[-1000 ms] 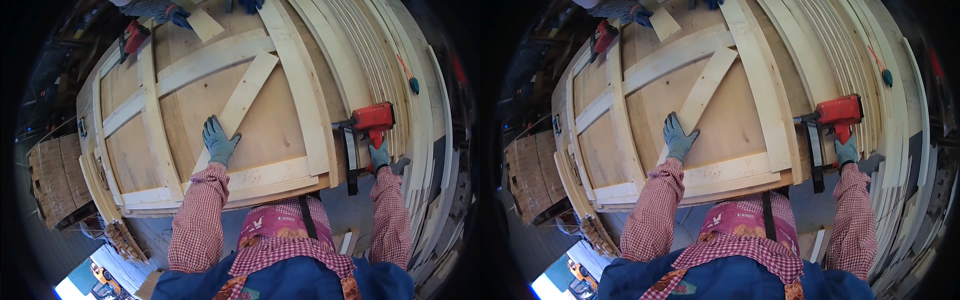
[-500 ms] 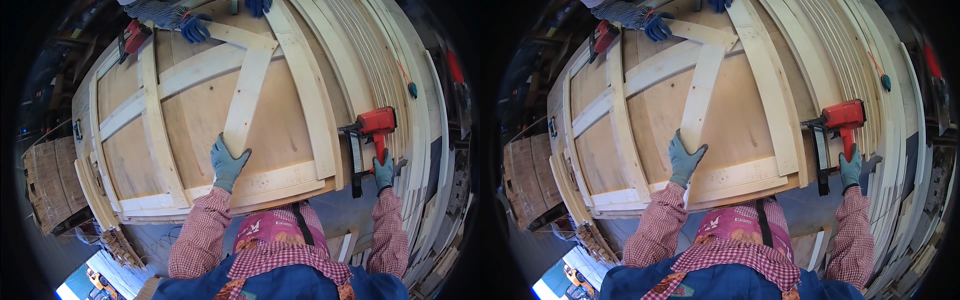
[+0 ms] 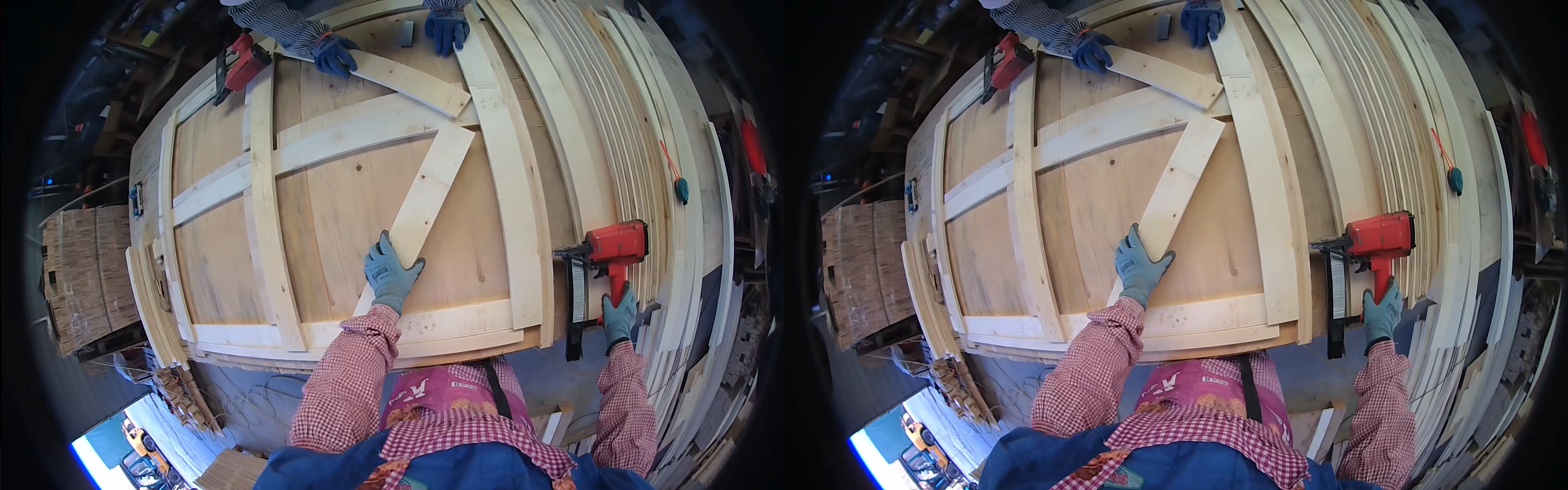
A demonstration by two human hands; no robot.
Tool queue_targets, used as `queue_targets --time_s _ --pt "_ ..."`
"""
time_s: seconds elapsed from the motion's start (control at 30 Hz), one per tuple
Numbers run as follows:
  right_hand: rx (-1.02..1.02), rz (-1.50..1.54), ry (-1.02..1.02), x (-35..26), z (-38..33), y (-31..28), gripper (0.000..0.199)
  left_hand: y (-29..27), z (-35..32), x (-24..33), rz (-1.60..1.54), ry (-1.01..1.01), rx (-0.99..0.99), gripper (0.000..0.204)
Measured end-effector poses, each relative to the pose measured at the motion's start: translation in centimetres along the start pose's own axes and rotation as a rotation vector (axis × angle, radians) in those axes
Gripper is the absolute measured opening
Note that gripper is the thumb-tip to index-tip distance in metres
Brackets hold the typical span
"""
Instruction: The person assembles a wooden crate by positioning thin wooden strips onto a plywood base and securing them with a red pneumatic nail gun. A coworker assists by handing over pieces and also using a nail gun. The person repeatedly picks up strips, aligns them, and nails them in place, then lifts and stacks the completed crate with other finished units.
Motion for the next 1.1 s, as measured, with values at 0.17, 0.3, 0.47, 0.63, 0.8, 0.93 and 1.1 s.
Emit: queue_targets --time_s 0.17,0.3,0.47,0.63,0.8,0.93,1.1 --pt "-0.018 0.006 0.027 0.1 0.3 0.1 0.075 -0.2 1.5 1.7 0.050 -0.037 0.007 0.102" --pt "-0.148 0.033 0.135 -0.8 1.2 -0.7 0.075 0.1 1.1 1.2 0.054 -0.010 -0.001 0.102" --pt "-0.218 0.019 0.175 1.3 3.1 1.3 0.075 -0.3 1.6 1.8 0.055 0.000 0.003 0.103" --pt "-0.347 0.187 0.291 -1.7 3.4 -1.0 0.075 -0.3 2.3 1.5 0.104 0.005 -0.023 0.105" --pt "-0.254 0.229 0.157 3.6 6.3 3.3 0.067 -1.1 3.6 0.0 0.135 0.094 0.072 0.104" --pt "-0.357 0.389 0.103 6.6 9.5 6.2 0.066 -0.4 3.8 -0.3 0.176 0.207 0.297 0.104" --pt "-0.384 0.513 0.149 10.1 12.1 8.3 0.067 -1.0 -2.7 1.6 -0.100 0.253 0.460 0.091"
Point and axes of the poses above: each hand's wrist, its own z-axis towards the middle knuckle, its own y-axis out of the palm, x = y × z, the point moved 4 cm from there along z, towards the middle knuckle, and after that the axes turned 1 degree about -y, right-handed, at the moved point
